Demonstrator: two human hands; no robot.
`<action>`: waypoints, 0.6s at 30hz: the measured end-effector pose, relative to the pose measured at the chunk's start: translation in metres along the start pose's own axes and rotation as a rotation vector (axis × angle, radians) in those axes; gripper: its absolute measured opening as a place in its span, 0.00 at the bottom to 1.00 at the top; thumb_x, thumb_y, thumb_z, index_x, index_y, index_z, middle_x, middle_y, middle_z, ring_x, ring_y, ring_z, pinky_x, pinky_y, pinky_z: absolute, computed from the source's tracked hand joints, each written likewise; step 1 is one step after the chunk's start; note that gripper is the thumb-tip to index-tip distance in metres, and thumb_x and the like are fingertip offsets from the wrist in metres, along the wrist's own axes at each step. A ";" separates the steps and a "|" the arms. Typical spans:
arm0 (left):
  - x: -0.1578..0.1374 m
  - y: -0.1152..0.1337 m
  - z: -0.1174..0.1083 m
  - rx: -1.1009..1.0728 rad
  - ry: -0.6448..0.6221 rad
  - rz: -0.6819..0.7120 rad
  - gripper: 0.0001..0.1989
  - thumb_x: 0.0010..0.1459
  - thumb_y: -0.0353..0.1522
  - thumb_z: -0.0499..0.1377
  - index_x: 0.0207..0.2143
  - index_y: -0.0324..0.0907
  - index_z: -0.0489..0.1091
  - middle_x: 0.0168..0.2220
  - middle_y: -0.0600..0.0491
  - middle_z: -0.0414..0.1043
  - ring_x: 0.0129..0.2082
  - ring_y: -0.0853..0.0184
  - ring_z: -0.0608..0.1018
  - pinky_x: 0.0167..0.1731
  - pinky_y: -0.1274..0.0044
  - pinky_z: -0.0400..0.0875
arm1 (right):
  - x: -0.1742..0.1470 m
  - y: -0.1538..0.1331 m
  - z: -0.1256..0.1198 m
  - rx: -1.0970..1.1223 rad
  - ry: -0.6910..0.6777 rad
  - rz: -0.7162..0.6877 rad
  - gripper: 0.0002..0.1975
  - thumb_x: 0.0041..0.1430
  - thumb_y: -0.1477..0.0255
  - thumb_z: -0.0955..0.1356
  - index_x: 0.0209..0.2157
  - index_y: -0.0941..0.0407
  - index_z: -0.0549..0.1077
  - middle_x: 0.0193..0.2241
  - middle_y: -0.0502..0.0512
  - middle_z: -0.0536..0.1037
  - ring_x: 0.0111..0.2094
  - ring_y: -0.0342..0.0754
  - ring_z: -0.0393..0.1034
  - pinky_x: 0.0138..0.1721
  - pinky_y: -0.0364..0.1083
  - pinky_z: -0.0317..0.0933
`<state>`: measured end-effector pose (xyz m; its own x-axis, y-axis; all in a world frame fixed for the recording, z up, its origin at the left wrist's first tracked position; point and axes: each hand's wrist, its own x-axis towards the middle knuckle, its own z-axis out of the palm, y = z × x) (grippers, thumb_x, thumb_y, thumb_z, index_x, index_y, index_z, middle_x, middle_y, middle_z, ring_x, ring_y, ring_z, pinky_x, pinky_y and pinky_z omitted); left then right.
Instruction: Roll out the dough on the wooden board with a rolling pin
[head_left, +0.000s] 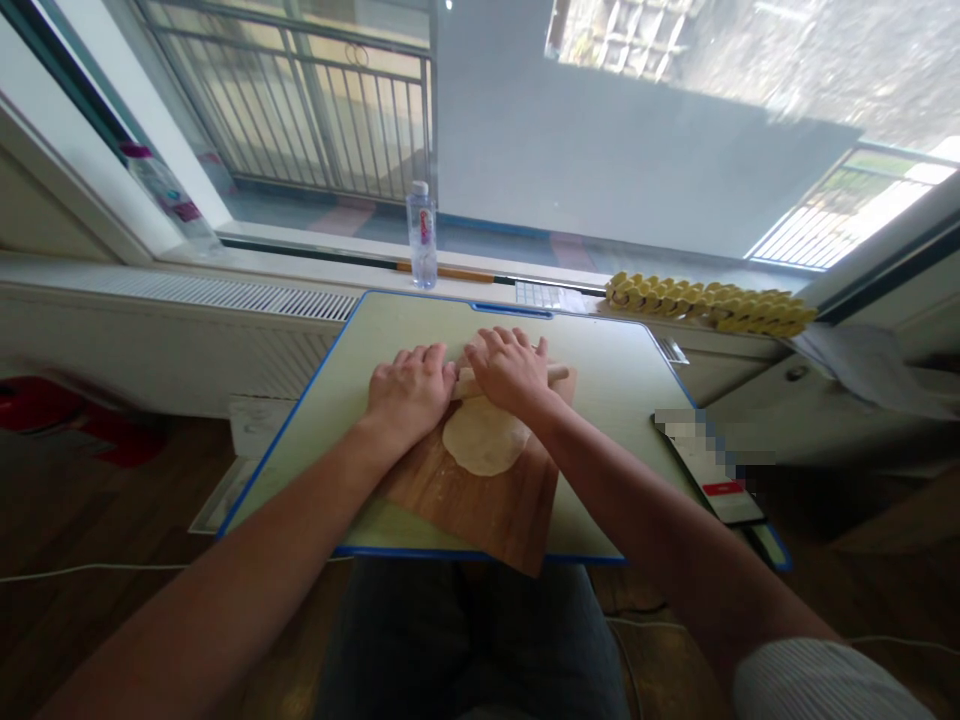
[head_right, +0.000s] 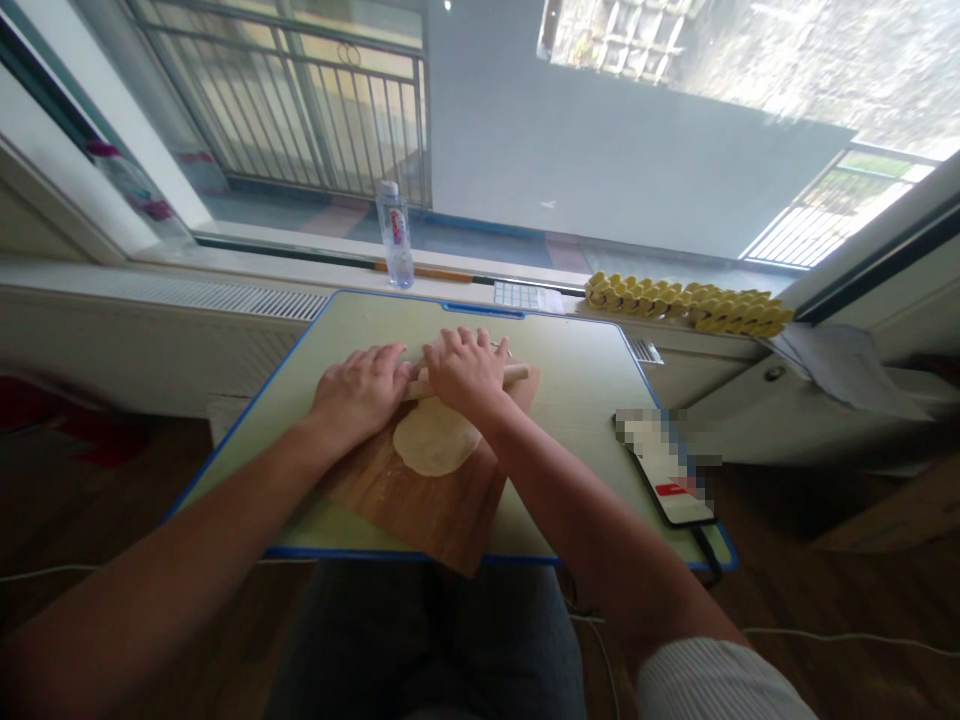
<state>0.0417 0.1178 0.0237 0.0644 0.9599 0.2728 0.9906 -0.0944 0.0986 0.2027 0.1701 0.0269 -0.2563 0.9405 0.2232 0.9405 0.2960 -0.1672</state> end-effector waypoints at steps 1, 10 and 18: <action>0.003 0.000 0.000 0.003 -0.005 -0.007 0.20 0.72 0.40 0.47 0.59 0.42 0.69 0.55 0.43 0.78 0.53 0.52 0.78 0.48 0.63 0.72 | -0.005 0.001 0.000 -0.013 0.012 -0.018 0.28 0.75 0.54 0.53 0.66 0.49 0.67 0.67 0.57 0.69 0.68 0.65 0.56 0.67 0.76 0.43; 0.029 0.003 -0.005 -0.036 -0.035 -0.050 0.18 0.71 0.39 0.49 0.54 0.44 0.71 0.54 0.43 0.78 0.53 0.52 0.79 0.49 0.63 0.73 | -0.001 0.006 -0.012 -0.094 -0.137 -0.026 0.29 0.75 0.52 0.50 0.65 0.40 0.68 0.70 0.55 0.64 0.68 0.67 0.56 0.64 0.76 0.48; 0.063 -0.002 -0.003 -0.097 -0.063 -0.130 0.22 0.71 0.39 0.44 0.50 0.44 0.76 0.53 0.41 0.80 0.53 0.50 0.80 0.50 0.59 0.73 | 0.036 0.009 -0.005 -0.004 -0.185 0.054 0.29 0.73 0.51 0.52 0.65 0.42 0.69 0.69 0.57 0.66 0.66 0.67 0.59 0.63 0.76 0.51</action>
<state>0.0431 0.1775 0.0437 -0.0532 0.9801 0.1910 0.9750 0.0097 0.2221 0.2027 0.2061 0.0379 -0.2417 0.9698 0.0335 0.9547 0.2439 -0.1703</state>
